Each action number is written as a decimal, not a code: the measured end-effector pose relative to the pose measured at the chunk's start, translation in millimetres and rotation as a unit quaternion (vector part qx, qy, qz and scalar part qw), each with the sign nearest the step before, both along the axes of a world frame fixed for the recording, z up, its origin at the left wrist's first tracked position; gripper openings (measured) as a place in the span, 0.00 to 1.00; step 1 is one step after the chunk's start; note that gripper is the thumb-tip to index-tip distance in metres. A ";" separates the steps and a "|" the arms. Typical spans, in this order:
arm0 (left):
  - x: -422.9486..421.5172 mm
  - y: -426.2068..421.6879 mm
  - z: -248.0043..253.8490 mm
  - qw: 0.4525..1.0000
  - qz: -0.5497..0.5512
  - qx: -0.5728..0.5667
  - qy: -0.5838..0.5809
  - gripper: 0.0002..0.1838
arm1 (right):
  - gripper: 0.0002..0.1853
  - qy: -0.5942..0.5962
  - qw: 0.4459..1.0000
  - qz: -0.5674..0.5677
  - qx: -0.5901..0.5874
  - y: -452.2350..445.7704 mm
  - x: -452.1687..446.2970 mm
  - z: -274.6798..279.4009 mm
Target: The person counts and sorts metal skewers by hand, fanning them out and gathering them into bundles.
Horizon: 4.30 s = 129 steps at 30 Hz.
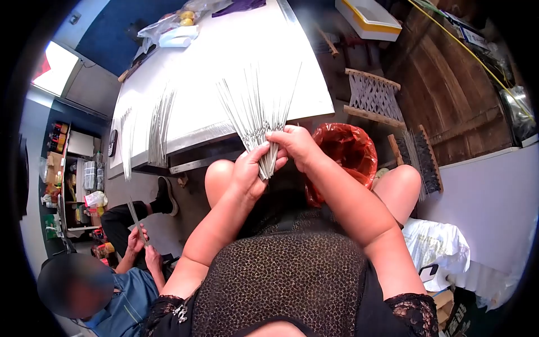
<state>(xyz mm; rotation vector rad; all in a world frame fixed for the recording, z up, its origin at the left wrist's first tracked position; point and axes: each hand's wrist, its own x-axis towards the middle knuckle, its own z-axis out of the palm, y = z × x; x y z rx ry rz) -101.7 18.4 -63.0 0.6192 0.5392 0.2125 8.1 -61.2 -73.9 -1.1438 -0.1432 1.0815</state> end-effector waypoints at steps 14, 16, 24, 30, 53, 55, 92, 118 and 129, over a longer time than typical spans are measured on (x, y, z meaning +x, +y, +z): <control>-0.2 -5.6 -0.6 1.000 0.005 0.002 0.000 0.16 | 0.09 0.022 0.999 0.030 -0.010 -3.3 5.0 3.7; -0.5 -6.8 -0.9 1.000 0.010 0.005 -0.001 0.16 | 0.09 0.011 1.000 0.024 -0.007 0.3 0.3 3.5; -0.8 -5.7 -4.7 0.999 0.014 -0.027 -0.025 0.16 | 0.10 -0.012 0.999 0.048 -0.017 -6.9 6.9 5.5; 2.1 -8.8 -0.6 0.999 -0.004 0.041 0.026 0.12 | 0.12 -0.046 0.998 0.041 -0.010 -3.2 6.2 -0.6; 23.0 1.5 -5.0 1.000 0.018 0.002 0.023 0.06 | 0.16 0.039 0.990 0.094 -0.099 -101.7 -15.8 -29.9; 21.3 3.4 -5.9 1.000 -0.008 -0.006 0.022 0.07 | 0.16 0.039 0.990 0.098 -0.095 -100.8 -15.3 -29.2; -1.2 -5.5 2.3 0.997 -0.059 0.038 0.034 0.09 | 0.10 -0.033 0.998 0.058 -0.020 -26.4 12.7 5.0; -5.5 4.2 1.1 0.993 -0.111 -0.049 0.005 0.07 | 0.14 0.088 0.976 0.182 0.084 3.8 12.2 12.1; -13.4 -14.1 -0.4 0.956 -0.246 0.159 -0.017 0.09 | 0.26 0.063 0.952 0.097 0.284 -25.9 10.7 47.9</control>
